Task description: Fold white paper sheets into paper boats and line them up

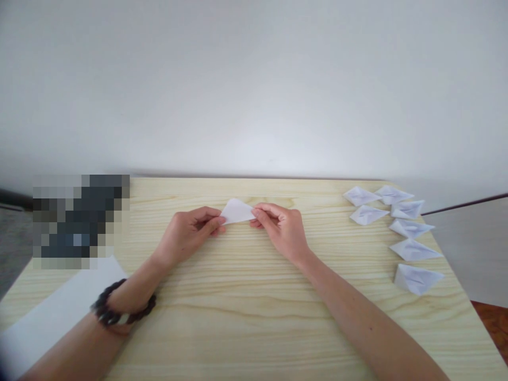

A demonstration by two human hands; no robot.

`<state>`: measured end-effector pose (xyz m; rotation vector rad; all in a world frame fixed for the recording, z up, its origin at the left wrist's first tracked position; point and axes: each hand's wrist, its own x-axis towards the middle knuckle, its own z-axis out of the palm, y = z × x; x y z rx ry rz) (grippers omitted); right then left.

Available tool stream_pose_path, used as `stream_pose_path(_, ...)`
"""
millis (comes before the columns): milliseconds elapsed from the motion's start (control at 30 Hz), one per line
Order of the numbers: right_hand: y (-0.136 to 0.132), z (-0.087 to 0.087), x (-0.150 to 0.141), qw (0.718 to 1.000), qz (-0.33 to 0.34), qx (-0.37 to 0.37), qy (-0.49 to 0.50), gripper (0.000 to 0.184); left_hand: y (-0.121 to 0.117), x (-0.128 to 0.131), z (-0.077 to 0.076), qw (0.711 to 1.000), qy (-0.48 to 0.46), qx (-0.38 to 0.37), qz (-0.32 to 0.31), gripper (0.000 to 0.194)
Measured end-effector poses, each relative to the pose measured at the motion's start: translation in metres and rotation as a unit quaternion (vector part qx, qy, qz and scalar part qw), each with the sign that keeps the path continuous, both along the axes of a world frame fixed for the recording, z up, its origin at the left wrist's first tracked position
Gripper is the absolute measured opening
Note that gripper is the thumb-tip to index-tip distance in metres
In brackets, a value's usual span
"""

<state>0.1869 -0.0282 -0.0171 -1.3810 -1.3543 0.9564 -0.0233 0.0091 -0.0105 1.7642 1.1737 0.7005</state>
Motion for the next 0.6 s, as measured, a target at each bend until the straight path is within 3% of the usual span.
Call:
stream_pose_path(200, 0.0014, -0.0041, 0.0050, 0.999, 0.016, -0.009, 0.041, 0.021, 0.0049, -0.0043, 0.0017, 0.996, -0.026, -0.064, -0.054, 0.034)
stream_pose_path(300, 0.0014, -0.0043, 0.0056, 0.999, -0.002, -0.002, 0.047, 0.020, 0.0054, -0.0063, 0.0050, 0.995, -0.014, -0.057, -0.081, 0.035)
stream_pose_path(600, -0.0006, -0.0014, -0.0004, 0.999, -0.012, -0.010, 0.041, 0.022, 0.0013, -0.0039, 0.0065, 0.997, 0.021, -0.047, -0.053, 0.032)
